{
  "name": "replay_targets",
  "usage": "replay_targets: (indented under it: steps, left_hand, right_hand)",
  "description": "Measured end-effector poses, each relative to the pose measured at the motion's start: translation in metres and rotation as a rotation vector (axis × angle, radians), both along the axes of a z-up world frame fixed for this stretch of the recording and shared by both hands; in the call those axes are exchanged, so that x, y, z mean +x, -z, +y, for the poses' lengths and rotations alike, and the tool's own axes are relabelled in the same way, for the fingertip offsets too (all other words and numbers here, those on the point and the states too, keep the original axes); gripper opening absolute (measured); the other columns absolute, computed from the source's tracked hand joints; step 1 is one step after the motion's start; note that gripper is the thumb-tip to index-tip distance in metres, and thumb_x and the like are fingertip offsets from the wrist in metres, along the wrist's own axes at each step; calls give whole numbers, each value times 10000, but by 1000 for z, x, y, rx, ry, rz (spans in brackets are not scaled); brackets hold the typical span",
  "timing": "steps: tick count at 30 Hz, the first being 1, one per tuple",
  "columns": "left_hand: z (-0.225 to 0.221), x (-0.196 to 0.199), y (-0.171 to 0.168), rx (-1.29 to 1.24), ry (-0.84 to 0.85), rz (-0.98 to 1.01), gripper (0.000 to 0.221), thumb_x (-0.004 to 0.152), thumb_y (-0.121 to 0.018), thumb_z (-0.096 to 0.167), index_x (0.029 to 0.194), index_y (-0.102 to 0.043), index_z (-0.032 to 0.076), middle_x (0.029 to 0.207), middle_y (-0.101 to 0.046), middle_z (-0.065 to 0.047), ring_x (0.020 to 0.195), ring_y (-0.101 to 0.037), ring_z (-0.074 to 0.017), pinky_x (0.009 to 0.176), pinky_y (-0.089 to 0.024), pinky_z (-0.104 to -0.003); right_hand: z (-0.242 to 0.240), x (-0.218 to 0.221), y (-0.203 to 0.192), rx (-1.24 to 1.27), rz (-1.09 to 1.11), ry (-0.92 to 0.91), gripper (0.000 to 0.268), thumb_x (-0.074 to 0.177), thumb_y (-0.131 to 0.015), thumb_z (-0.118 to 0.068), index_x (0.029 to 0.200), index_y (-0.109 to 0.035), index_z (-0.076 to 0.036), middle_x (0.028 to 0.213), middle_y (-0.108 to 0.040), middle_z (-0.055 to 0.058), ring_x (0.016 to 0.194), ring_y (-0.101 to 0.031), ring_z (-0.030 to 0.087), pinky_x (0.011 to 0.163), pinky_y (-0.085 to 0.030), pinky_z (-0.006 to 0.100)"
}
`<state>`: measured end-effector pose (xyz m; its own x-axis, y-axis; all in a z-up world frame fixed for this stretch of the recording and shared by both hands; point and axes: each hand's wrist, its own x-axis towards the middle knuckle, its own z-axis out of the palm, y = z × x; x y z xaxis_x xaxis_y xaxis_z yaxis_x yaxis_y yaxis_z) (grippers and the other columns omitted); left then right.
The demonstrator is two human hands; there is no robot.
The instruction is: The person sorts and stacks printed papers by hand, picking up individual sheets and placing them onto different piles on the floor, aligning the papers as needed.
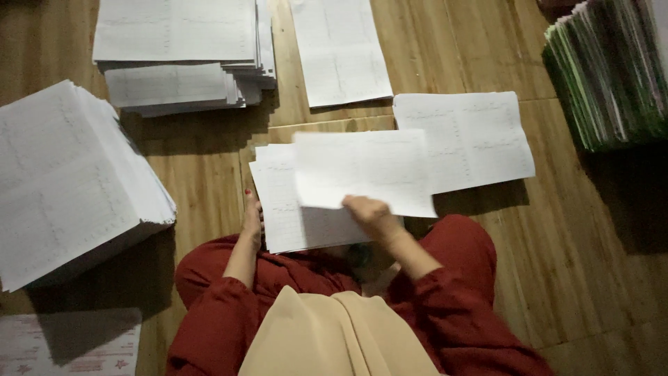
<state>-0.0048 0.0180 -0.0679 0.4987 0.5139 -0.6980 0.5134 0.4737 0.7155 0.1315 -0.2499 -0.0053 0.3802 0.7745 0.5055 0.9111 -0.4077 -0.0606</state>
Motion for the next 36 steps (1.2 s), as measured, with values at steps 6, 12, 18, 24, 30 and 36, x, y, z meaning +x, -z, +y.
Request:
replay_targets:
  steps: [6,12,18,24,30,36]
  left_hand:
    - [-1,-9,15,222,140,-11,479,748,-701,495,970,-660,72,822,-626,-143,744,-594,-241,616,-493,-348]
    - [7,-18,46,172,135,-178,341,723,-748,155,997,-571,58,792,-591,-79,682,-571,-171,588,-500,-294]
    - [2,-15,22,134,133,-147,338,744,-714,143,1037,-568,61,838,-614,-86,708,-577,-172,611,-489,-308]
    - [10,-19,50,169,155,-140,378,727,-732,149,1063,-579,66,855,-624,-129,733,-593,-194,632,-504,-322]
    - [0,-16,37,378,262,-122,439,733,-723,201,1077,-588,-36,1035,-583,-286,995,-549,-390,808,-447,-485]
    - [-18,0,-67,-18,-41,-51,857,780,-439,695,1253,-462,-18,1272,-441,-264,1156,-462,-378,931,-420,-457]
  right_hand:
    - [36,-48,-36,-223,198,-155,130,809,-569,-127,928,-518,-145,768,-605,8,724,-648,165,535,-525,254]
    - [-58,56,-71,-120,425,100,637,732,-649,-518,1215,-488,-136,1150,-561,106,1079,-538,265,912,-448,342]
    - [-178,125,-48,-757,254,541,659,786,-602,-121,1349,-306,-294,1370,-374,90,1211,-429,304,938,-380,460]
    - [-202,137,-30,-580,158,523,276,815,-486,-95,965,-597,-299,947,-656,-67,863,-649,218,692,-541,352]
    - [-115,90,-59,-371,-36,358,76,803,-529,-245,857,-521,-299,689,-579,-109,682,-635,109,596,-521,270]
    - [-12,7,0,-228,-62,112,96,774,-532,-221,845,-512,-282,626,-544,-79,558,-603,106,529,-506,264]
